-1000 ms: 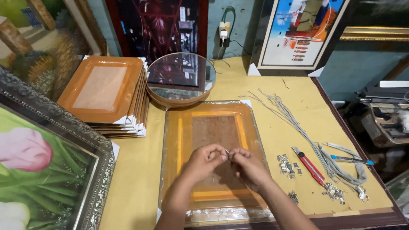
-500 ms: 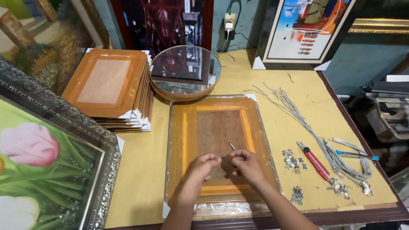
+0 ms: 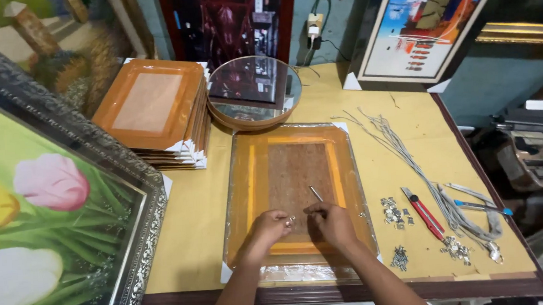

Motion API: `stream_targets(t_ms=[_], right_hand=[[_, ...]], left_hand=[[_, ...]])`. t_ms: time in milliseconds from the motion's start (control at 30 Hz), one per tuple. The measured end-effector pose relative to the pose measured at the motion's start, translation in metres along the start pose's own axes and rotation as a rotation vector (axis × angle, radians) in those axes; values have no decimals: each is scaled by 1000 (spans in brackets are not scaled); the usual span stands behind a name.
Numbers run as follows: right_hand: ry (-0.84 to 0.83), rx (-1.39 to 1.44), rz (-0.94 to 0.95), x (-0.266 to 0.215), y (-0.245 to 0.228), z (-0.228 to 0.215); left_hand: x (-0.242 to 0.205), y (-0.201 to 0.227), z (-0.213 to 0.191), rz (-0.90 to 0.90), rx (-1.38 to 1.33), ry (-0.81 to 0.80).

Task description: Attaching a hanging wire to the back of a picture frame using screws and a screwdriver.

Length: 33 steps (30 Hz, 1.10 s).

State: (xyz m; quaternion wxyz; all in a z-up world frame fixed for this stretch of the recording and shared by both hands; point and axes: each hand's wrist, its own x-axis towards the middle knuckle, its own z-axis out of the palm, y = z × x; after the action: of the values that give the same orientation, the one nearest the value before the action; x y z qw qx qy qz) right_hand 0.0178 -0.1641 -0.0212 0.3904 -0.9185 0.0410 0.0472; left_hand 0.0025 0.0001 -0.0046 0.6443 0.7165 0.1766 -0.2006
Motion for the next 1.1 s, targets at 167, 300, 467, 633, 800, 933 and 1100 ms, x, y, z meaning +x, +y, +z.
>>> stream_targets(t_ms=[167, 300, 467, 633, 800, 933, 1100], right_hand=[[22, 25, 45, 0, 9, -8], [21, -53, 13, -4, 5, -14], [-54, -246, -178, -10, -29, -16], [-165, -478, -252, -4, -32, 1], [-167, -638, -250, -1, -16, 12], [-167, -639, -240, -9, -19, 8], [0, -264, -333, -16, -26, 5]], left_hand=[[-30, 29, -9, 8, -5, -29], [-39, 37, -13, 7, -79, 2], [-18, 16, -18, 38, 5, 145], [-22, 9, -25, 46, 40, 167], [-43, 20, -28, 56, 91, 175], [-49, 26, -25, 75, 124, 179], [-78, 57, -23, 41, 22, 76]])
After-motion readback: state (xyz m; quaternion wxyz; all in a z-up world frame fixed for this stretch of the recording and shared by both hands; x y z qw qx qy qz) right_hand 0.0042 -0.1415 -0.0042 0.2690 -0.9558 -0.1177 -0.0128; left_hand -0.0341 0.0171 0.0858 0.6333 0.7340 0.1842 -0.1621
